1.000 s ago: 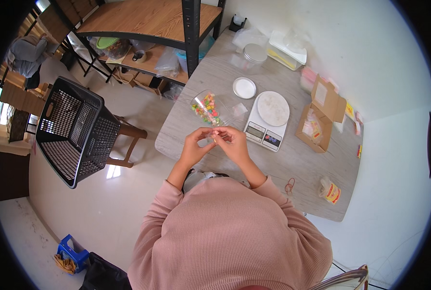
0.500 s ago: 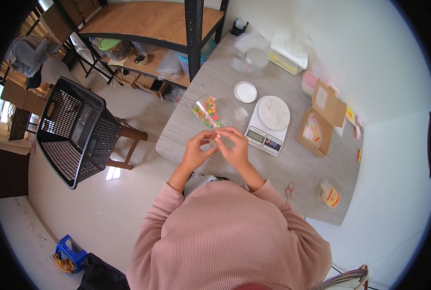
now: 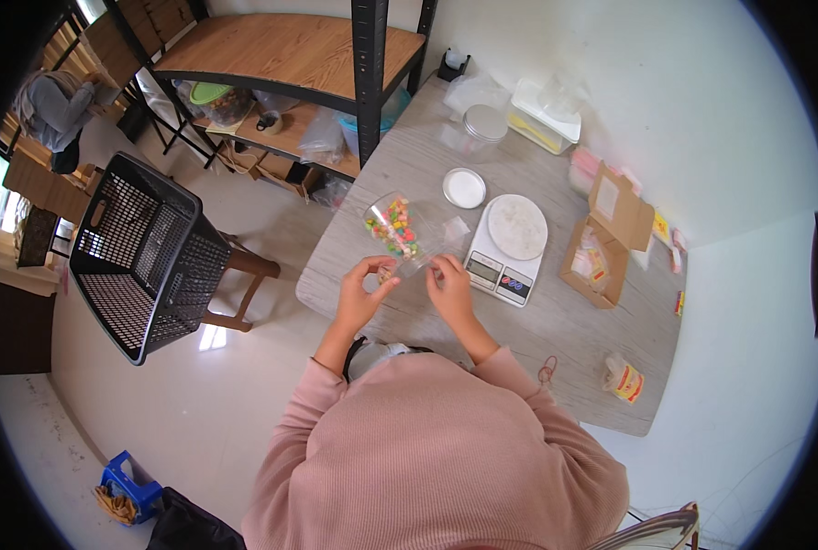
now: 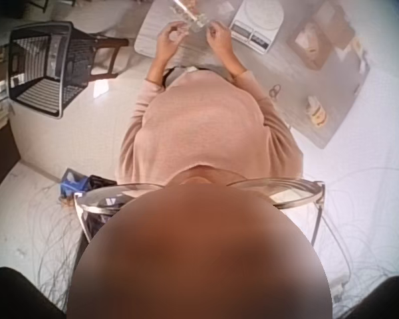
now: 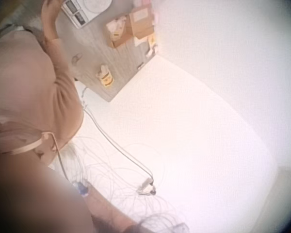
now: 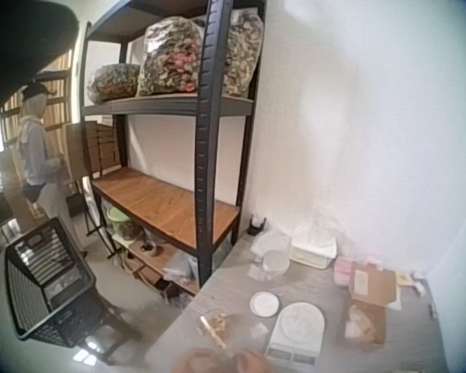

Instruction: The person repeatedly picks small colorful candies from a clear plastic cup, inspects them, and places them into a black plastic basket. The person also handles small clear plastic bags and a digital scale on the table.

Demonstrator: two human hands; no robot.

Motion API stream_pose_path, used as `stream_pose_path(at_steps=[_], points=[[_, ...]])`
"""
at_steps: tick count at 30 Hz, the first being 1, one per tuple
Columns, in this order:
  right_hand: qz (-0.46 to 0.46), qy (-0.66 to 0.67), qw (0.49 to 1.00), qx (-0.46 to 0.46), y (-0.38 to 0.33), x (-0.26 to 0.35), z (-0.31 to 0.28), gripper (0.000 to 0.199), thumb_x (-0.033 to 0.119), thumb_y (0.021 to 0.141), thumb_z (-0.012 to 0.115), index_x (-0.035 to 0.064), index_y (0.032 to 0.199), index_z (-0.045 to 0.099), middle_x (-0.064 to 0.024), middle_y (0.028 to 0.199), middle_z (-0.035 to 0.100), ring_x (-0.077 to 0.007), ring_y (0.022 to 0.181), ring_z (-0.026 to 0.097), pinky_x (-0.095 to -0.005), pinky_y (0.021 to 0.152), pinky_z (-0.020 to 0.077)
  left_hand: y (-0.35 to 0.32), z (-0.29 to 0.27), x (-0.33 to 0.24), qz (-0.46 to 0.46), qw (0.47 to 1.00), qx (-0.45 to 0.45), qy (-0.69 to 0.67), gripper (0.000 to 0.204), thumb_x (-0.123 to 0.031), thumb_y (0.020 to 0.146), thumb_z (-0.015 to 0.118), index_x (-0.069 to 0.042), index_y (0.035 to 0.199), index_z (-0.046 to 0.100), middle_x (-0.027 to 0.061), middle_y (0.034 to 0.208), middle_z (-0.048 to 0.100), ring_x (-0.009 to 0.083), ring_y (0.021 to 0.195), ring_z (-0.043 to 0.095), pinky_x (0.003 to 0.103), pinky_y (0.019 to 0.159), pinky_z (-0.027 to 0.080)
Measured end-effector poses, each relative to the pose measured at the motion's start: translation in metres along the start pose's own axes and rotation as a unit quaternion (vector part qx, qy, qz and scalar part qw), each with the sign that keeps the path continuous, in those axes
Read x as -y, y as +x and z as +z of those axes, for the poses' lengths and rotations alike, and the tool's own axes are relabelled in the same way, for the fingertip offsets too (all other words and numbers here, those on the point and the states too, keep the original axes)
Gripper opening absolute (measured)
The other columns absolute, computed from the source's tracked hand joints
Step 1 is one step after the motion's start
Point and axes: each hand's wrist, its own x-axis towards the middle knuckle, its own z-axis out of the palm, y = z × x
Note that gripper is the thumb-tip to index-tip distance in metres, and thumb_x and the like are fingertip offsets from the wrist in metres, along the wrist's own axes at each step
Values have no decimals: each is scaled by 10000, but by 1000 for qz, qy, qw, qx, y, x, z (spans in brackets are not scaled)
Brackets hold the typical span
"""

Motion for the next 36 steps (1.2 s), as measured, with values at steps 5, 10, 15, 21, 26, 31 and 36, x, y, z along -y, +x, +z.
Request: stream_pose_path(at_steps=[5,10,15,21,26,31,36], points=[[-90,-153,983,41,15,-20,28,342,25,732,599,32,1071,558,-159,1035,560,-367,889,554,-440,737,473,-3,0,5,-59,987,5,-151,310,-162,909,487,5,1169,501,93,997,610,136,812,538,281,759,443],[-102,-142,984,41,24,-30,42,229,95,768,600,34,987,575,-167,915,566,-377,793,557,-444,672,467,-3,-2,8,-158,879,31,-449,462,-315,961,307,20,1271,378,81,1001,551,136,803,472,304,749,416],[-46,-133,986,86,25,-30,42,208,78,757,580,36,961,577,-167,907,567,-374,820,564,-449,685,467,-3,-6,7,-188,820,30,-539,465,-301,908,369,2,1261,369,82,1021,544,160,821,480,325,753,413],[-48,-103,992,53,18,-30,33,264,44,689,637,25,949,595,-167,934,587,-341,805,582,-406,679,484,-4,-6,7,-205,868,28,-452,437,-303,888,400,-26,1225,400,103,1072,548,173,837,494,334,745,415],[153,54,986,38,-10,-27,13,213,85,735,667,22,931,613,-115,896,624,-187,745,596,-271,657,479,-4,-4,9,-165,864,58,-472,429,-341,922,373,-30,1216,398,81,1013,539,141,774,455,280,717,374],[162,266,950,-19,-17,4,-13,132,76,786,655,15,899,621,-47,853,618,-86,732,562,-224,641,466,-4,1,2,-145,888,68,-431,434,-378,967,278,-36,1201,406,54,914,514,110,692,376,246,672,334],[13,284,956,66,13,56,-28,143,12,776,641,1,916,616,-54,877,610,-94,733,563,-225,656,473,-2,4,-4,-162,889,63,-423,497,-468,962,257,-51,1175,421,18,837,477,93,655,337,236,632,309]])
